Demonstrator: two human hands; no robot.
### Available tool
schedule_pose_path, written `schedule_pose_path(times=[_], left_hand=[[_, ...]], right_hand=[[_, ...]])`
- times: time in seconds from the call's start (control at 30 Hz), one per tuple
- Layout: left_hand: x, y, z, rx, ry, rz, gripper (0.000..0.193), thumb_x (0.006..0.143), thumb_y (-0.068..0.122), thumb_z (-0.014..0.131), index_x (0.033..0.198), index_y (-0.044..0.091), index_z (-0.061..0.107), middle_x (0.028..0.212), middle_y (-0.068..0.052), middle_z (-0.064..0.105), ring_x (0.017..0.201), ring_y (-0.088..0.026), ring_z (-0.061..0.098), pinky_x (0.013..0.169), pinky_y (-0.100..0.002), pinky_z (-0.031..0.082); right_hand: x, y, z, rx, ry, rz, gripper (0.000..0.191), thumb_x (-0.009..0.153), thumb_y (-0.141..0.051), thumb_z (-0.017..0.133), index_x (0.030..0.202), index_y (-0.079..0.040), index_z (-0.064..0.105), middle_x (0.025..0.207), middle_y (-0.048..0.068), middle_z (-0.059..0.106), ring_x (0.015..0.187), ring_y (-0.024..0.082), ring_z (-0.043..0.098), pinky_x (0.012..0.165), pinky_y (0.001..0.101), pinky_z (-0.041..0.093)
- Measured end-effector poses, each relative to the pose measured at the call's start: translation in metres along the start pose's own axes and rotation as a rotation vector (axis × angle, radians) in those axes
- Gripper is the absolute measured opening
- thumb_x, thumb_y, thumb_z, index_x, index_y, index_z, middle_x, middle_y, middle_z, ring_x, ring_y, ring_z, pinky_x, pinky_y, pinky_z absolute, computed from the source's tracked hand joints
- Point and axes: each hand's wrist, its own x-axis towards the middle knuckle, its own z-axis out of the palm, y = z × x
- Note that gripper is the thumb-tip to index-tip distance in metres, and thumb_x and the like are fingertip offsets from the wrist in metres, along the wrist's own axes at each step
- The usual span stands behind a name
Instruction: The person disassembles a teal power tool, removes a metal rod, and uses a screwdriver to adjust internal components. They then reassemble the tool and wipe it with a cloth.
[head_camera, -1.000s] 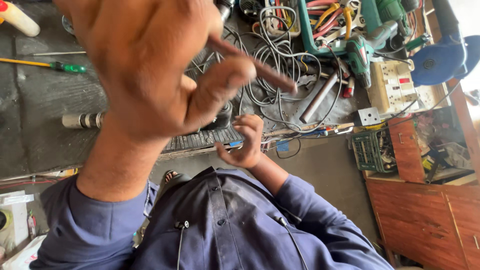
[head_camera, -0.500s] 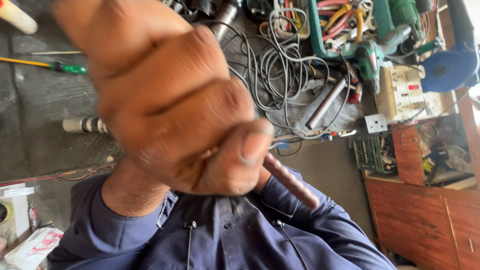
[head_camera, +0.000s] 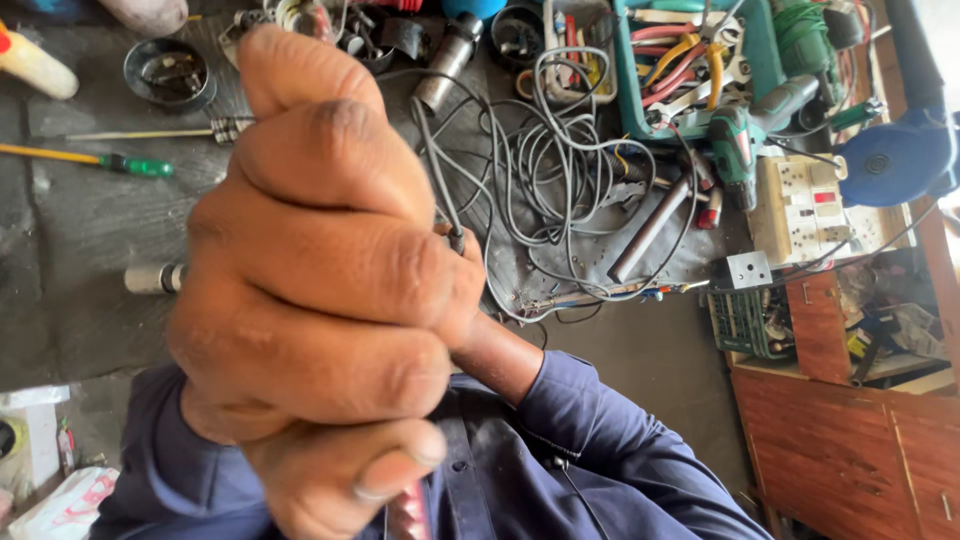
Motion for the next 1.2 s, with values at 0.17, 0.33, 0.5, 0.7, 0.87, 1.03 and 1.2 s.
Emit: schedule_pose_path(times=[0.17,0.33,0.5,0.7,0.87,1.03,1.2], left_hand=[[0.018,-0.005,-0.001,0.074,-0.101,0.101,0.035,0.083,0.043,0.062,0.064,0.013,0.063,0.065,-0.005,0.059,0.066,-0.029,0.047,0.074,-0.046,0.033],[0.002,0.018,-0.009,0.205,-0.219,-0.09,0.047,0.098,0.047,0.049,0.074,0.009,0.064,0.075,-0.007,0.056,0.083,-0.032,0.05,0.081,-0.042,0.038],[-0.013,0.007,-0.016,0.231,-0.215,0.138,0.064,0.108,0.059,0.047,0.075,0.006,0.061,0.071,-0.008,0.053,0.078,-0.03,0.049,0.08,-0.045,0.037],[-0.005,0.021,-0.029,0.278,-0.149,0.108,0.063,0.11,0.057,0.046,0.08,0.003,0.061,0.073,-0.01,0.056,0.074,-0.028,0.052,0.074,-0.042,0.04],[-0.004,0.032,-0.086,0.256,-0.096,-0.018,0.06,0.114,0.051,0.046,0.087,-0.001,0.061,0.075,-0.011,0.059,0.071,-0.026,0.056,0.07,-0.04,0.042],[-0.066,0.015,-0.161,0.365,-0.042,-0.369,0.056,0.118,0.045,0.046,0.094,-0.004,0.062,0.077,-0.013,0.061,0.068,-0.024,0.059,0.065,-0.037,0.045],[-0.111,-0.022,-0.274,0.55,0.096,-0.823,0.053,0.122,0.039,0.046,0.101,-0.007,0.062,0.08,-0.015,0.064,0.065,-0.022,0.062,0.06,-0.035,0.047]], right_hand=[[0.012,0.005,-0.003,-0.354,0.165,-0.494,0.035,0.077,-0.027,0.073,0.107,-0.009,0.074,0.109,0.007,0.075,0.1,0.027,0.069,0.096,0.0466,0.047],[0.015,-0.025,-0.001,-0.481,0.235,-0.5,0.028,0.076,-0.025,0.074,0.1,-0.01,0.073,0.101,0.006,0.072,0.097,0.028,0.068,0.09,0.0472,0.046],[0.011,-0.035,-0.004,-0.508,0.231,-0.504,0.048,0.078,-0.041,0.073,0.107,-0.003,0.07,0.105,0.012,0.07,0.093,0.029,0.066,0.088,0.0494,0.047],[0.017,-0.047,-0.005,-0.793,0.18,-0.395,0.056,0.085,-0.033,0.075,0.136,-0.009,0.067,0.132,0.004,0.07,0.117,0.019,0.069,0.1,0.0412,0.042],[0.015,-0.073,-0.008,-0.533,0.17,-0.407,0.074,0.08,-0.048,0.085,0.135,-0.006,0.061,0.141,0.008,0.065,0.119,0.019,0.067,0.108,0.0417,0.038],[0.013,-0.089,-0.004,-0.578,0.142,-0.417,0.076,0.079,-0.049,0.087,0.136,-0.006,0.058,0.142,0.009,0.064,0.125,0.021,0.065,0.113,0.0444,0.034],[0.015,-0.096,0.008,-0.578,0.13,-0.381,0.078,0.078,-0.048,0.089,0.136,-0.007,0.056,0.142,0.01,0.064,0.127,0.023,0.065,0.114,0.0464,0.033]])
